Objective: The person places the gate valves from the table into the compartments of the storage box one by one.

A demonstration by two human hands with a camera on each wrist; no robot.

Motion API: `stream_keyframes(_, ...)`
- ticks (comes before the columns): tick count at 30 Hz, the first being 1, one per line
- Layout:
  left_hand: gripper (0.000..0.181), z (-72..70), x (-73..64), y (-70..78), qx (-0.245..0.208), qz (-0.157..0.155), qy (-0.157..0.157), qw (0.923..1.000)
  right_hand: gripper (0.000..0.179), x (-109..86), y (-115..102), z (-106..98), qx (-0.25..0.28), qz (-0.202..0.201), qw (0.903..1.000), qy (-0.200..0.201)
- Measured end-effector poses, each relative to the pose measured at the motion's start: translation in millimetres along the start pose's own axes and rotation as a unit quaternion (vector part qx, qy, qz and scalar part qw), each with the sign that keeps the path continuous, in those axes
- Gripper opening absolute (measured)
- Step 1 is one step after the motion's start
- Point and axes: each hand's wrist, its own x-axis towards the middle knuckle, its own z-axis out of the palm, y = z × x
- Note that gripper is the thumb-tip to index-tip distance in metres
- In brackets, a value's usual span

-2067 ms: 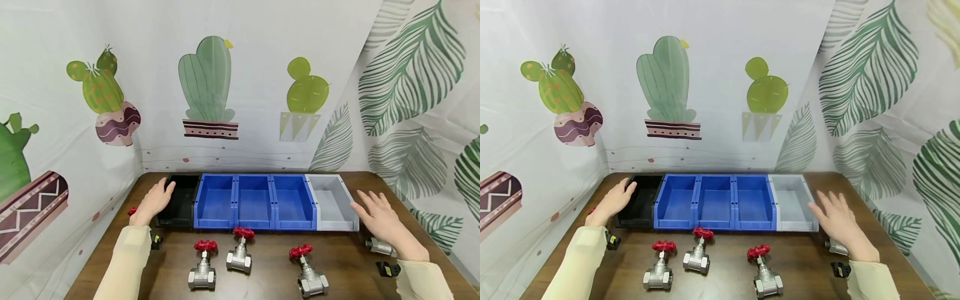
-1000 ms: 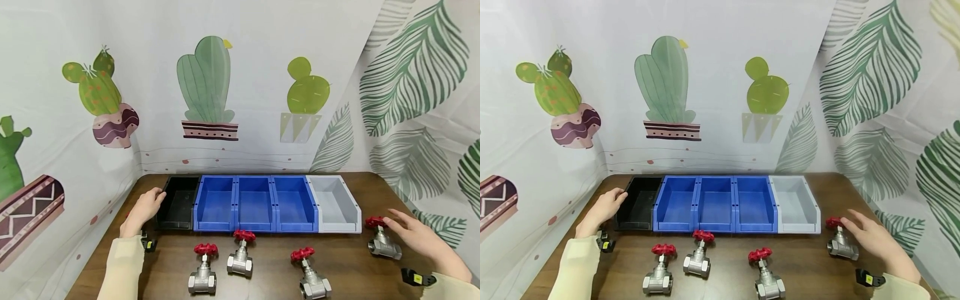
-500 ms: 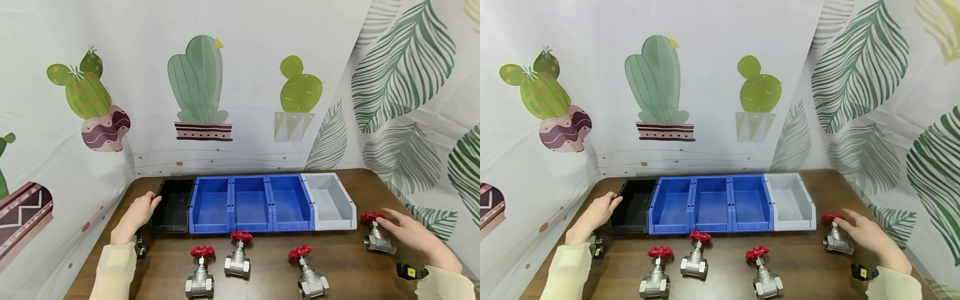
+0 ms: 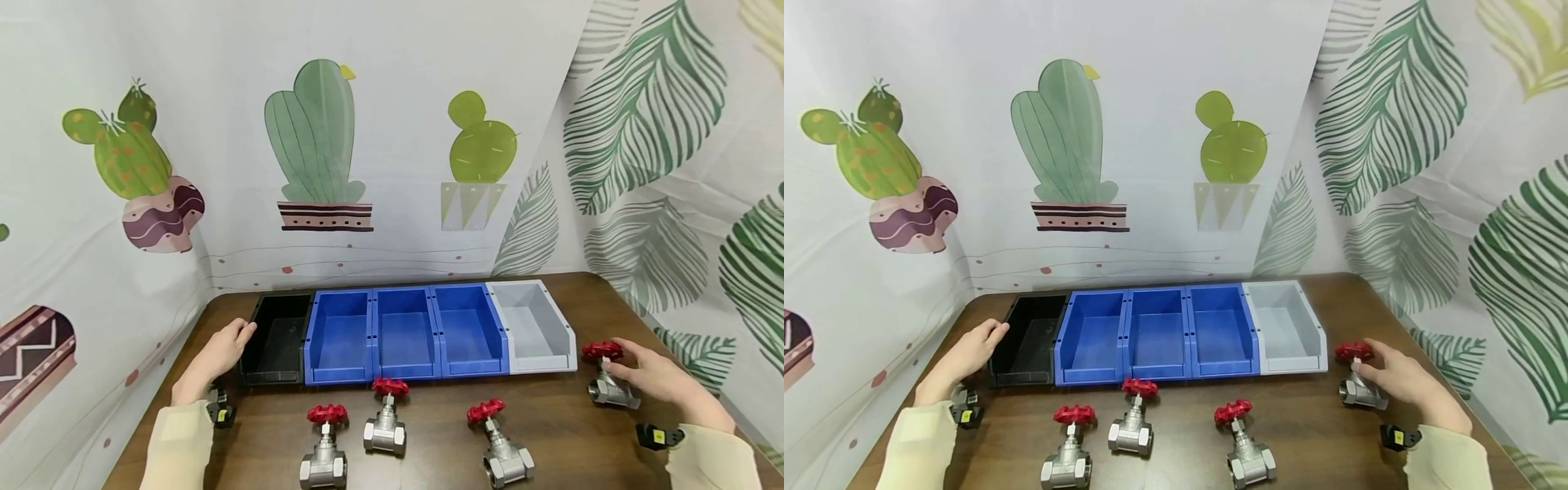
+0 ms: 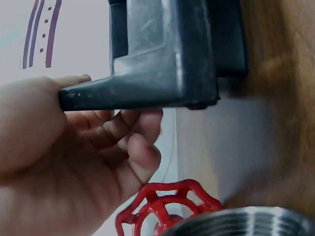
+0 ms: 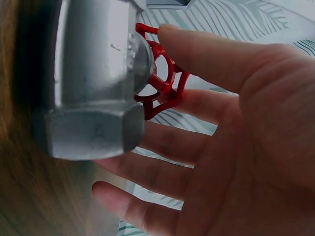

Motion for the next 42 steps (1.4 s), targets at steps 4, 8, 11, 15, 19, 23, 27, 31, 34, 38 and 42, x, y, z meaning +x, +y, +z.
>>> stream_keyframes(4,0.043,-0.5,0.2,-0.6,-0.016,0.004,-0.006,0.9998,0.07,0.8,1.2,1.4,-0.004,0.003,1.0,0.0)
stream_keyframes(8,0.043,-0.3,0.3,-1.4,-0.021,0.003,0.003,0.9998,0.072,1.0,2.4,2.8,-0.006,0.006,1.0,-0.003)
stream_keyframes(11,0.043,0.6,1.0,-4.1,-0.021,0.001,0.011,0.9997,0.074,1.3,2.5,3.4,-0.009,0.005,0.9999,-0.002)
stream_keyframes(15,0.043,1.6,1.9,-5.0,-0.008,0.008,0.022,0.9997,0.076,1.3,0.9,3.2,-0.012,0.002,0.9999,-0.001)
stream_keyframes(19,0.042,2.2,4.3,-5.5,0.021,0.026,0.038,0.9987,0.074,1.7,0.2,2.0,-0.014,0.001,0.9999,0.0)
stream_keyframes(23,0.04,2.7,5.6,-7.3,0.041,0.043,0.051,0.9969,0.073,2.3,-0.4,1.1,-0.014,0.003,0.9999,-0.003)
stream_keyframes(27,0.037,2.8,5.2,-8.1,0.047,0.054,0.056,0.9958,0.074,2.1,-1.8,1.3,-0.012,0.008,0.9999,-0.005)
stream_keyframes(31,0.037,2.2,5.8,-8.4,0.051,0.06,0.056,0.9953,0.077,2.9,-3.9,3.4,0.0,-0.002,1.0,-0.007)
stream_keyframes(34,0.037,1.9,5.5,-8.5,0.052,0.063,0.057,0.995,0.079,4.8,-5.6,5.7,0.015,-0.017,0.9997,-0.013)
stream_keyframes(38,0.035,1.3,4.7,-8.2,0.055,0.07,0.06,0.9943,0.078,6.2,-7.2,8.5,0.021,-0.024,0.9994,-0.01)
stream_keyframes(42,0.034,0.6,4.0,-7.8,0.061,0.077,0.059,0.9933,0.075,6.0,-8.3,11.0,0.02,-0.03,0.9993,0.005)
